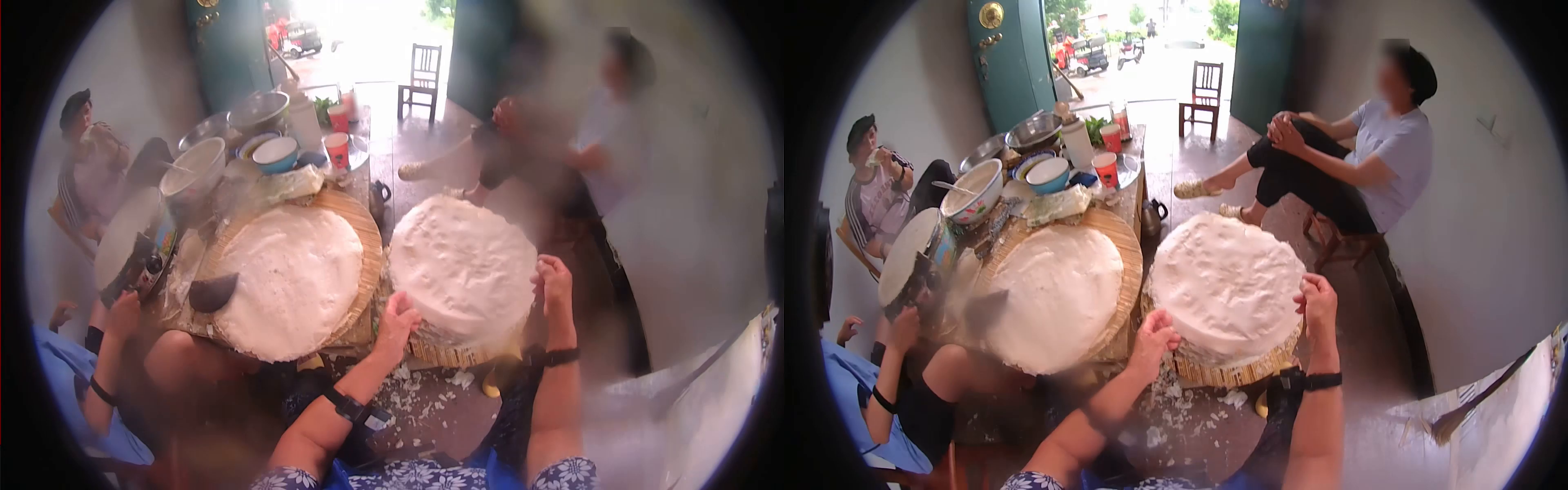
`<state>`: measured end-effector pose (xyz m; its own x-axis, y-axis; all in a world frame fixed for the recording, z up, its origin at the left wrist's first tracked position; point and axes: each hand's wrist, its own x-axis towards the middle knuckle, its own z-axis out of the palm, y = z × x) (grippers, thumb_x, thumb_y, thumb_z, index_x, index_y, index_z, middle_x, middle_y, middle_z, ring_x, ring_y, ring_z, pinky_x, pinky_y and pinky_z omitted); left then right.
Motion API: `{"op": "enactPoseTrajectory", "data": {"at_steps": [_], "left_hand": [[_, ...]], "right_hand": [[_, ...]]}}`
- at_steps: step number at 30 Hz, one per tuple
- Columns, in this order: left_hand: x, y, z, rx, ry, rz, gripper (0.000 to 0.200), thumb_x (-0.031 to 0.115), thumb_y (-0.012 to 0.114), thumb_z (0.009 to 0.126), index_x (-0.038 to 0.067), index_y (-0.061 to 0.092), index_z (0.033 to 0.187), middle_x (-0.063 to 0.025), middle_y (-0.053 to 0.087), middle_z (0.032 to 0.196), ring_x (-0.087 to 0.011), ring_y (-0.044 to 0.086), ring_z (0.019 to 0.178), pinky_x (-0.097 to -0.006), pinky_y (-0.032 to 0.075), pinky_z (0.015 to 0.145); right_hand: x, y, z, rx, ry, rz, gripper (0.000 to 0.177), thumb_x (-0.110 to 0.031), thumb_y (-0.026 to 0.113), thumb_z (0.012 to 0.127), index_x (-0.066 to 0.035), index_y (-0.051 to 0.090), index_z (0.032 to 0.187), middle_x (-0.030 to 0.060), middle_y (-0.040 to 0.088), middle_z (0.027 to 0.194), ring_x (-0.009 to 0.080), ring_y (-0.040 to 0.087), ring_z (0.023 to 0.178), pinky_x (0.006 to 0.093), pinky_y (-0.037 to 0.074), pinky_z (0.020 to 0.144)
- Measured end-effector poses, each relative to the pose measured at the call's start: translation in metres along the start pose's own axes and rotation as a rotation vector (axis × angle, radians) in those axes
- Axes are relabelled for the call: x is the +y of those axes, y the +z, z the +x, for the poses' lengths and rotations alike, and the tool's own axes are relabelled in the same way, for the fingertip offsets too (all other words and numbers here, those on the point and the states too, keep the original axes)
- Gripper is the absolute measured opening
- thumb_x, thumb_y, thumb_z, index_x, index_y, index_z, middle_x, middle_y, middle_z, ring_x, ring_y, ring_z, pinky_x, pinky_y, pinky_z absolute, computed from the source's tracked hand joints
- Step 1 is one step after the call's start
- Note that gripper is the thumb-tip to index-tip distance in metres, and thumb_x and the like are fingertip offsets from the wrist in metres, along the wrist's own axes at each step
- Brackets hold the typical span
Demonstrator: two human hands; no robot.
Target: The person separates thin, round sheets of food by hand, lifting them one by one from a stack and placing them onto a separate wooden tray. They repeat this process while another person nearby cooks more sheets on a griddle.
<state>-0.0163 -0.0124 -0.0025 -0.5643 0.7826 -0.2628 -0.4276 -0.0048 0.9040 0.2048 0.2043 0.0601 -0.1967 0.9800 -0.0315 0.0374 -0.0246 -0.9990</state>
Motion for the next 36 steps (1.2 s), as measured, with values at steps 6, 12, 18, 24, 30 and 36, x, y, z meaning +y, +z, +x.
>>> {"op": "enactPoseTrajectory", "data": {"at_steps": [6,12,18,24,30,36], "left_hand": [[0.0,-0.005,0.007,0.132,-0.019,-0.029,0.061,0.004,0.054,0.082,0.001,0.026,0.136,-0.003,0.049,0.101,-0.0095,0.055,0.069,-0.0248,0.048,0.061],[0.002,-0.006,0.011,0.159,-0.082,0.016,0.049,0.009,0.053,0.085,0.003,0.038,0.13,-0.0025,0.048,0.102,-0.0086,0.053,0.068,-0.0254,0.048,0.062],[0.005,-0.004,0.009,0.176,-0.064,0.029,0.043,0.009,0.054,0.084,0.006,0.044,0.126,-0.001,0.05,0.104,-0.0093,0.053,0.072,-0.0254,0.048,0.063],[0.004,-0.003,0.009,0.206,-0.097,0.019,0.045,0.006,0.054,0.082,0.007,0.045,0.126,-0.0005,0.048,0.105,-0.0093,0.05,0.075,-0.0247,0.045,0.066],[0.001,-0.005,0.01,0.195,-0.105,-0.011,0.041,0.006,0.055,0.081,0.007,0.048,0.121,-0.0006,0.05,0.101,-0.0094,0.049,0.074,-0.0251,0.044,0.065],[0.001,-0.006,0.01,0.222,-0.117,0.006,0.04,0.006,0.055,0.08,0.008,0.048,0.12,0.0007,0.049,0.1,-0.0091,0.049,0.075,-0.0251,0.044,0.065]], "right_hand": [[0.024,-0.022,0.006,0.064,0.014,-0.285,0.021,-0.017,0.056,0.082,-0.003,0.063,0.096,0.0025,0.061,0.074,0.0089,0.057,0.059,0.0238,0.045,0.047],[0.07,-0.041,0.032,-0.035,0.018,-0.269,0.022,-0.017,0.057,0.079,-0.004,0.065,0.094,0.0042,0.063,0.071,0.0112,0.058,0.053,0.0251,0.046,0.047],[0.047,-0.025,0.015,0.032,0.113,-0.327,0.019,-0.015,0.058,0.078,-0.002,0.064,0.091,0.0041,0.062,0.07,0.0109,0.058,0.054,0.0259,0.047,0.048],[0.06,-0.033,0.023,0.115,0.055,-0.31,0.017,-0.013,0.06,0.075,-0.002,0.065,0.087,0.0038,0.062,0.066,0.0111,0.057,0.052,0.0254,0.046,0.048],[0.098,-0.047,0.048,0.015,-0.101,-0.509,0.018,-0.013,0.06,0.074,-0.005,0.064,0.09,0.0016,0.061,0.071,0.0103,0.057,0.054,0.0247,0.045,0.048],[0.052,-0.036,0.018,0.066,0.096,-0.284,0.016,-0.013,0.059,0.076,-0.007,0.063,0.09,-0.0002,0.06,0.072,0.0086,0.055,0.055,0.0233,0.042,0.047]]}}
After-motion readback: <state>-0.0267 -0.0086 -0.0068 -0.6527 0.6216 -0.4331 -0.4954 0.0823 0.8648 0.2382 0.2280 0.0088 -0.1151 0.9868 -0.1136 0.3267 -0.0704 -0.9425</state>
